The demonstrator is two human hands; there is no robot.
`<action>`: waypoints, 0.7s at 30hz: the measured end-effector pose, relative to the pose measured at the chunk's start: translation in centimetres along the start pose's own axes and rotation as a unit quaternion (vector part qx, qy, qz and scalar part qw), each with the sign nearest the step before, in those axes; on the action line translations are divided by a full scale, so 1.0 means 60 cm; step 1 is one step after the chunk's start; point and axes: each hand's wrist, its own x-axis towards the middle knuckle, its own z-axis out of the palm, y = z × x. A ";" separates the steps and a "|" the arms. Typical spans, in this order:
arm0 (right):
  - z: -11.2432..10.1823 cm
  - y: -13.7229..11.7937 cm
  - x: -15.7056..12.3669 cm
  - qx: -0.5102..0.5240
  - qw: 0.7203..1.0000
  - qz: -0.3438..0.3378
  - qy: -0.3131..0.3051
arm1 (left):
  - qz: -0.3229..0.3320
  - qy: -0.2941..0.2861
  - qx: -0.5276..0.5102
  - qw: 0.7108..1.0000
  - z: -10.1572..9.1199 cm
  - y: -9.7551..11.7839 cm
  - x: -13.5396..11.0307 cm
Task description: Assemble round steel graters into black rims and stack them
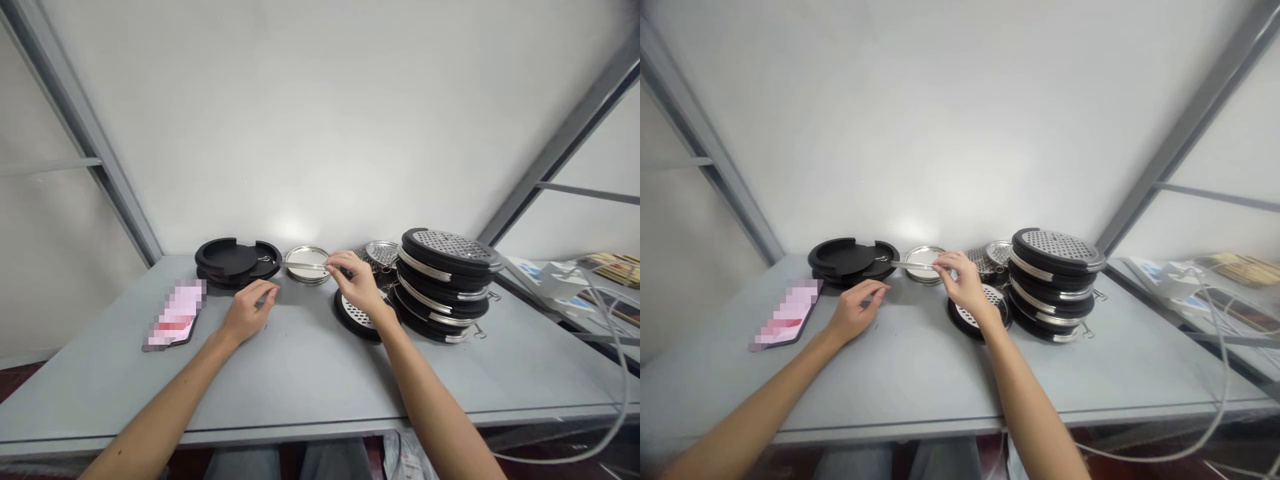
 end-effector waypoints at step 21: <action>0.022 -0.036 -0.060 -0.001 0.944 -0.057 -0.326 | -0.020 -0.184 -0.023 0.982 0.003 -0.002 -0.006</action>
